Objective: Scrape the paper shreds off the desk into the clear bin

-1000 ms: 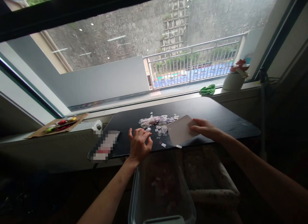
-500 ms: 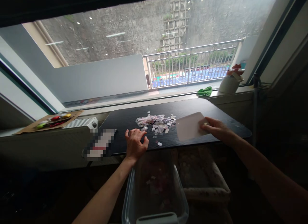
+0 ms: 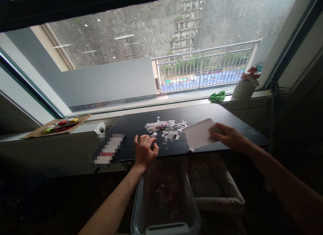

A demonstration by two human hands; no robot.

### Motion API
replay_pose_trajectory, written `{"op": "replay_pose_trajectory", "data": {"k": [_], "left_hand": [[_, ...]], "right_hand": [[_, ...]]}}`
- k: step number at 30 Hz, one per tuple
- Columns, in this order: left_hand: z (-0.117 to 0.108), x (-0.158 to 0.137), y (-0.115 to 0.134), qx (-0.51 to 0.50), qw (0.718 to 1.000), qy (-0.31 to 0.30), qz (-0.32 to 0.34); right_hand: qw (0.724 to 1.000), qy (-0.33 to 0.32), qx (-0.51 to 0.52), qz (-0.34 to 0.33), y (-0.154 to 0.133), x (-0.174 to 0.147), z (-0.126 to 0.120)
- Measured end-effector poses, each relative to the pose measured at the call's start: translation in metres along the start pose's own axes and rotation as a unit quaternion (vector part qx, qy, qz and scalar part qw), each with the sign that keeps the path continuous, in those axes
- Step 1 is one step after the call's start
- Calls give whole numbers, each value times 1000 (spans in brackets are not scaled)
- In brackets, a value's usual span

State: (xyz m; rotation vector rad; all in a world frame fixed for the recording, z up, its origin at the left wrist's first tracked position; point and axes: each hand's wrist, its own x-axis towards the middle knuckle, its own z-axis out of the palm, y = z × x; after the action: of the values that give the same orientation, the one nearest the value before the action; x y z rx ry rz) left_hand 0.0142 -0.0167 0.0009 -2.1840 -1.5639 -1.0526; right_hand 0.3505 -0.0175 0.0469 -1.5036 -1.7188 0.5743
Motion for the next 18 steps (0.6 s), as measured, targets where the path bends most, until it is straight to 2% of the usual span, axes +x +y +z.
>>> {"op": "replay_pose_trajectory", "data": {"k": [3,5,11,18], "left_hand": [[0,0,-1,2,1000,4,12],[1,0,-2,6,1000,7,16],[1,-1,-4,26,999,10,29],[0,0,-4,17,999,8,27]], "right_hand": [[998,-10,46,42,23,1,-28],[993,-13,96,70,28,3,-35],[973,-18,169,156,20,9,-25],[961,-43,214,171,23,-1,-32]]}}
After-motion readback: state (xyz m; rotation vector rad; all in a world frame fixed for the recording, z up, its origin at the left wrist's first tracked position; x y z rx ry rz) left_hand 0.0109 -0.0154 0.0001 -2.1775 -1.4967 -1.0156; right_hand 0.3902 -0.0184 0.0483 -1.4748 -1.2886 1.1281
